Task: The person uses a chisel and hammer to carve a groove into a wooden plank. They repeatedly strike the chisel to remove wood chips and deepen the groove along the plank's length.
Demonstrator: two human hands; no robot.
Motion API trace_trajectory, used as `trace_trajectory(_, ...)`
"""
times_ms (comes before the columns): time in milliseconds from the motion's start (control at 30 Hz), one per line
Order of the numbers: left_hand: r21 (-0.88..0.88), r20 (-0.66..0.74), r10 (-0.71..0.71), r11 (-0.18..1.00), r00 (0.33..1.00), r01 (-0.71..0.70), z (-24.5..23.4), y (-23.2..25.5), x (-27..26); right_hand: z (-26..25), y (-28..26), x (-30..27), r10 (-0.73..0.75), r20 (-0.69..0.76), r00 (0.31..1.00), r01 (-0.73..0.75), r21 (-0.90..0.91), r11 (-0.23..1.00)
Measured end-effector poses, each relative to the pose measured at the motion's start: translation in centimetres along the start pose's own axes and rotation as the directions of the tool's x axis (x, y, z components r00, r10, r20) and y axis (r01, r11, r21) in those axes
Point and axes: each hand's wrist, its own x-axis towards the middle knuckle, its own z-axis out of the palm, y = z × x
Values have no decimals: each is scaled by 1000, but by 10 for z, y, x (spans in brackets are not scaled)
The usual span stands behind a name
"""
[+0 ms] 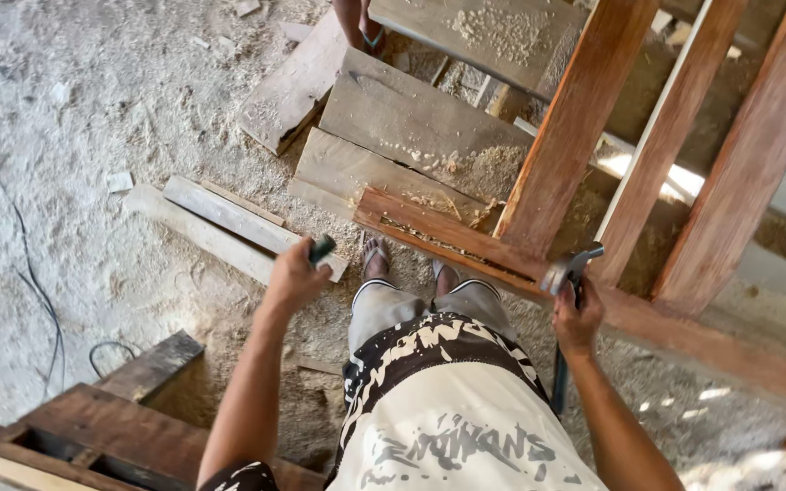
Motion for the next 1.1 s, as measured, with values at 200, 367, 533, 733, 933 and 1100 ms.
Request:
trace_trajectory(200,90,155,455,877,877,-471,43,7,-23,46,-11,-83,86,-13,996,-84,104,991)
trace_trajectory(367,167,230,740,610,632,-775,57,17,-30,56,3,-125,128,15,992,-124,-162,979)
trace_trajectory(533,182,214,480,836,851,-517,46,0,-17,55,24,-154,49,137,989,-24,-180,983)
trace_trajectory(733,243,-21,554,810,832,-534,42,-26,-10,59,28,-157,-46,96,994,71,-266,961)
trace_trajectory(933,482,-100,377,828,921,-286,39,-34,-24,52,39,-182,272,99,957,-271,-28,962)
trace_trajectory(1100,477,-54,93,877,994,-56,8,-23,-36,51,84,-207,404,120,907,-419,167,892)
